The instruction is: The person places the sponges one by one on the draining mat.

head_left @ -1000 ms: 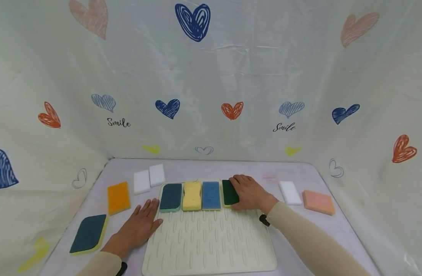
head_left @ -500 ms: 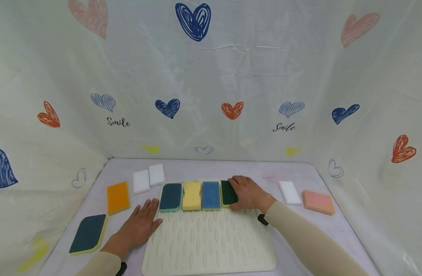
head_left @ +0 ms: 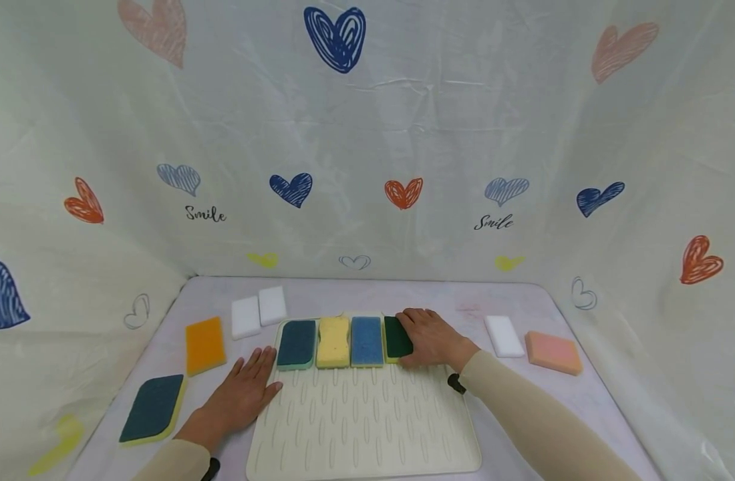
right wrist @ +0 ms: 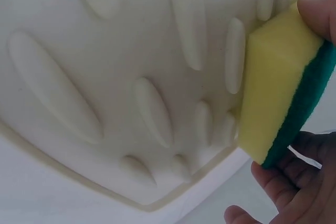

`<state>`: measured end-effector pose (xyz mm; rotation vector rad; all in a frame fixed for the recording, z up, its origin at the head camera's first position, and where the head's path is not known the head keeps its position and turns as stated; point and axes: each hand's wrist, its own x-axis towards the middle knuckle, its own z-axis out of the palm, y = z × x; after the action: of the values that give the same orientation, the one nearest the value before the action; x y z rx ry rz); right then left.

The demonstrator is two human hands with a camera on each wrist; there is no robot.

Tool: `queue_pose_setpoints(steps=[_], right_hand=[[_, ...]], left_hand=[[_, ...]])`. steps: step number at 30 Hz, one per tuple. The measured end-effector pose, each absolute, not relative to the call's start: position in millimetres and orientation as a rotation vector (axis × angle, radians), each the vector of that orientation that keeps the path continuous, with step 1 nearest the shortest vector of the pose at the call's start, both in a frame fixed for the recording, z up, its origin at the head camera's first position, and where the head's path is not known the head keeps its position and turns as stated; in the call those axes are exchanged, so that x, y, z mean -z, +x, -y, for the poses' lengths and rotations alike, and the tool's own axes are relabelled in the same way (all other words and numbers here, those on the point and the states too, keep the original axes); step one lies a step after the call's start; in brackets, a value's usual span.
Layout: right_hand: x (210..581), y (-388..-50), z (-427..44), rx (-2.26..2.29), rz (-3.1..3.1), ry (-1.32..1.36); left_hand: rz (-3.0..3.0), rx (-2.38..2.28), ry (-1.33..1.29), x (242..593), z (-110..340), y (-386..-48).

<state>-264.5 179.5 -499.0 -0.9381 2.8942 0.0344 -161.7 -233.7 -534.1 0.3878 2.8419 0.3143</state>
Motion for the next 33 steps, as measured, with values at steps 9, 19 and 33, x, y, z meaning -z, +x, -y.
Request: queue_pose_setpoints(steps=[9, 19, 33], right_hand=[[496, -263, -178, -0.051, -2.86, -0.87], [485, -259, -201, 0.032, -2.904, -0.86], [469, -254, -318, -0.235, -3.072, -0.782]], left_hand=[[-2.864, -0.348, 0.451, 533, 237, -160], [-2.855, -0.332, 0.437, 537, 236, -162], [-2.853, -0.331, 0.443, 537, 236, -162]])
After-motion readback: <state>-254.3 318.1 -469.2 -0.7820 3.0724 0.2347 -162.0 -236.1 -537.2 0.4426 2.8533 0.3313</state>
